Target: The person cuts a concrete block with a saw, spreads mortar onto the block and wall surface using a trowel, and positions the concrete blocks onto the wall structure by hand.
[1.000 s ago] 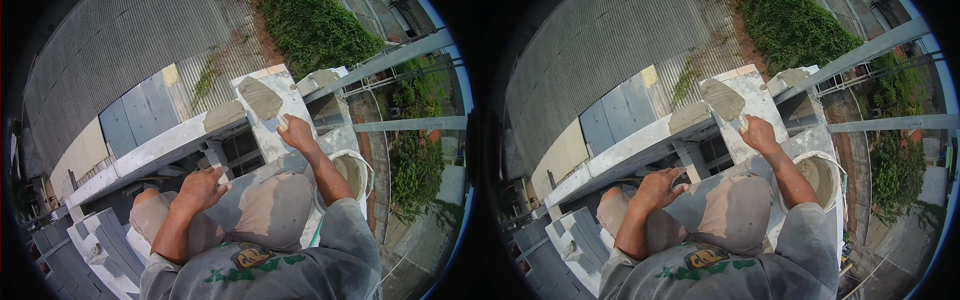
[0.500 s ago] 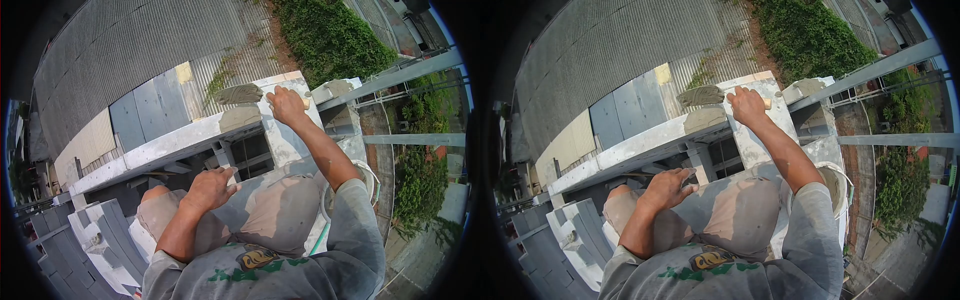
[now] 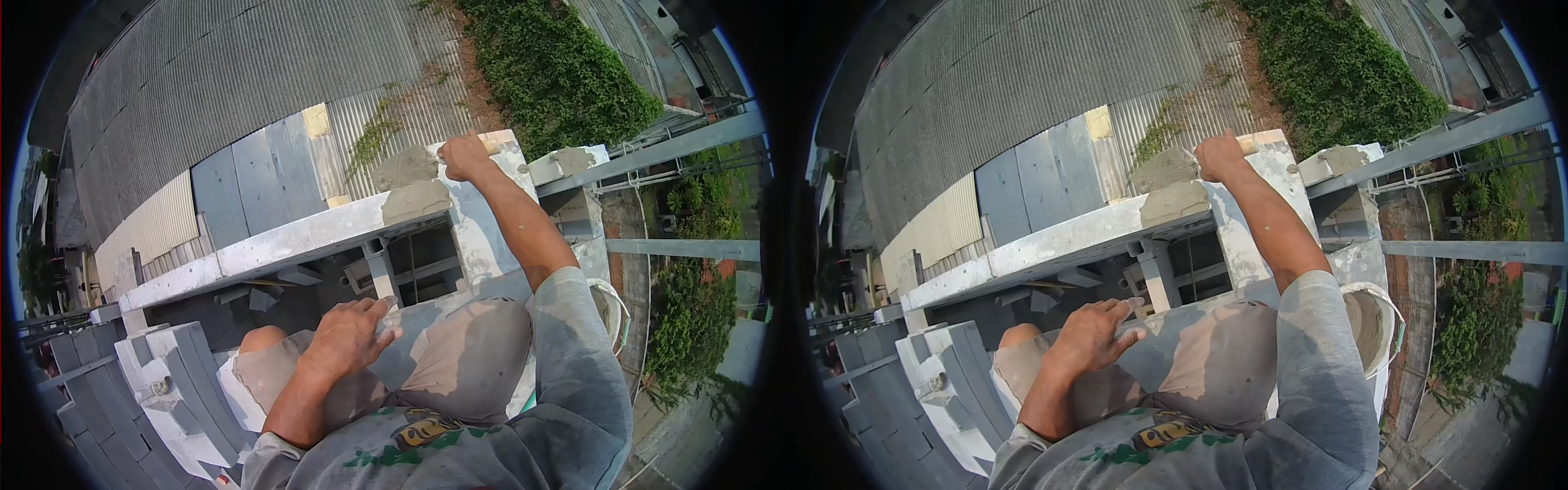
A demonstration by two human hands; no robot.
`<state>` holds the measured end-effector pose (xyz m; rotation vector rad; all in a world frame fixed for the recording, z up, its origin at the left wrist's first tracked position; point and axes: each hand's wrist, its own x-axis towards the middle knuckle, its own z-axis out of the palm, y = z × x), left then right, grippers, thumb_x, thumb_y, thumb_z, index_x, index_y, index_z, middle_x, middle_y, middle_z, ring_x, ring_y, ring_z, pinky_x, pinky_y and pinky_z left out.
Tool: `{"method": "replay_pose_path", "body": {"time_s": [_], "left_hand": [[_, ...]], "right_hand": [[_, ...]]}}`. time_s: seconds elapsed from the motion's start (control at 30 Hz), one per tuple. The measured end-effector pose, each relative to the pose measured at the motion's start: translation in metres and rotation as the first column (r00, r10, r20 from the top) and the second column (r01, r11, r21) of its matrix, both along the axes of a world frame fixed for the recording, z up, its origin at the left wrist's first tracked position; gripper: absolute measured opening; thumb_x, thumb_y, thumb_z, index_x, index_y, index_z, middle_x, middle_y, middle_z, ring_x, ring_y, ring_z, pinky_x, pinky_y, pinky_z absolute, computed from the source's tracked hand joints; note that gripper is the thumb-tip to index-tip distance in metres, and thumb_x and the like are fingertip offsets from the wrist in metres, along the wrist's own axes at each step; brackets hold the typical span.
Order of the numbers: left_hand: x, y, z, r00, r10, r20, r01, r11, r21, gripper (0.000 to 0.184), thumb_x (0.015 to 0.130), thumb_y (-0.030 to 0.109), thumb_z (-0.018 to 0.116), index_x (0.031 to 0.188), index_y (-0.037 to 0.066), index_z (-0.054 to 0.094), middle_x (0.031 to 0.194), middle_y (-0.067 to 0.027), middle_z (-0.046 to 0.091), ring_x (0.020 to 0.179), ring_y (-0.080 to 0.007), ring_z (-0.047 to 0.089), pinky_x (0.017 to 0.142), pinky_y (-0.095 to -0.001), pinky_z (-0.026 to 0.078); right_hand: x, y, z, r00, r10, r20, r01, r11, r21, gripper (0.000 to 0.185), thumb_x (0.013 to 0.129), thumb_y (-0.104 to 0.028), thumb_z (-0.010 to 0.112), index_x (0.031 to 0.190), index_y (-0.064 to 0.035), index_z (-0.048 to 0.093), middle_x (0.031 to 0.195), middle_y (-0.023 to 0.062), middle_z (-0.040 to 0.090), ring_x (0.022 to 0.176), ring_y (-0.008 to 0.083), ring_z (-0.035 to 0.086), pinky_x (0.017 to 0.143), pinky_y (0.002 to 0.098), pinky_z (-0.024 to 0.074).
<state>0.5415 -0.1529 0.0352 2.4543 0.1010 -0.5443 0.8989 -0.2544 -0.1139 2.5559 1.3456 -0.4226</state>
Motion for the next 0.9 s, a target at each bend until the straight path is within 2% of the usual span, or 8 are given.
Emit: {"method": "replay_pose_path", "body": {"time_s": [0.13,0.23,0.3,0.4,0.47,0.57,0.7,0.9], "left_hand": [[0.0,0.003,0.004,1.0,-0.014,0.005,0.014,1.0,-0.013,0.048,0.091,0.037,0.064,0.124,0.003,0.057,0.1,-0.0176,0.065,0.096,-0.0362,0.064,0.086,-0.0439,0.05],[-0.001,0.006,0.005,1.0,-0.003,0.01,0.003,1.0,-0.01,0.047,0.09,0.036,0.064,0.124,0.004,0.058,0.1,-0.0172,0.065,0.094,-0.0364,0.064,0.085,-0.0438,0.05],[-0.002,0.009,0.001,0.998,-0.012,0.062,0.013,1.0,-0.012,0.047,0.09,0.035,0.065,0.125,0.005,0.058,0.1,-0.0169,0.065,0.093,-0.0369,0.064,0.083,-0.0439,0.051],[0.002,0.011,0.009,0.999,0.037,0.033,-0.035,0.998,-0.06,0.05,0.088,0.037,0.067,0.127,0.005,0.057,0.104,-0.0202,0.066,0.096,-0.0401,0.063,0.082,-0.045,0.051],[0.004,0.012,0.008,0.999,0.031,0.028,-0.028,0.997,-0.074,0.051,0.087,0.037,0.067,0.127,0.007,0.058,0.104,-0.0193,0.066,0.095,-0.0397,0.064,0.083,-0.0446,0.051],[0.004,0.012,0.007,0.999,0.018,0.037,-0.016,0.998,-0.062,0.05,0.087,0.037,0.068,0.126,0.008,0.058,0.101,-0.0172,0.066,0.093,-0.0385,0.064,0.082,-0.0445,0.051],[0.006,0.009,0.0,1.0,0.002,0.014,-0.002,0.999,-0.04,0.05,0.087,0.038,0.068,0.127,0.008,0.058,0.102,-0.018,0.066,0.094,-0.0385,0.064,0.082,-0.0448,0.051],[0.019,-0.004,-0.012,0.994,0.032,-0.104,-0.03,0.999,0.017,0.053,0.088,0.04,0.067,0.129,0.007,0.058,0.111,-0.0197,0.067,0.103,-0.0353,0.066,0.085,-0.0411,0.052]], "right_hand": [[-0.013,0.028,0.016,0.997,0.082,0.009,-0.081,0.993,-0.081,0.023,0.072,-0.015,0.064,0.092,-0.0076,0.074,0.096,0.0126,0.072,0.097,0.0283,0.068,0.099,0.0508,0.0394],[-0.023,0.032,0.019,0.998,0.015,-0.068,-0.013,0.999,0.037,0.024,0.071,-0.014,0.063,0.093,-0.0093,0.074,0.097,0.0129,0.072,0.096,0.0282,0.068,0.098,0.0498,0.0399],[-0.03,0.024,0.016,0.988,-0.079,-0.132,0.1,0.981,0.166,0.029,0.07,-0.013,0.061,0.097,-0.0092,0.073,0.099,0.015,0.072,0.098,0.0305,0.068,0.095,0.0468,0.0434],[-0.03,0.002,0.016,0.925,-0.295,-0.24,0.338,0.926,0.166,0.038,0.075,-0.027,0.065,0.108,-0.0092,0.071,0.106,0.0181,0.07,0.101,0.0324,0.066,0.087,0.0452,0.0494],[-0.037,-0.023,0.011,0.849,-0.394,-0.352,0.507,0.795,0.333,0.033,0.076,-0.026,0.068,0.101,-0.005,0.07,0.099,0.0166,0.071,0.092,0.0306,0.068,0.081,0.0426,0.0519],[-0.03,-0.068,0.015,0.398,-0.414,-0.819,0.857,0.485,0.171,0.035,0.077,-0.026,0.073,0.097,0.0014,0.068,0.089,0.015,0.07,0.073,0.0253,0.068,0.064,0.0395,0.0534],[-0.016,-0.105,-0.008,0.015,-0.383,-0.924,0.999,-0.029,0.028,0.027,0.083,-0.019,0.072,0.092,0.0044,0.061,0.071,0.0105,0.061,0.049,0.019,0.056,0.044,0.0359,0.048],[0.04,-0.117,-0.053,-0.041,-0.185,-0.982,0.887,-0.46,0.05,0.022,0.083,-0.013,0.069,0.093,0.0019,0.056,0.074,0.011,0.057,0.055,0.0218,0.057,0.046,0.0396,0.0481]]}}
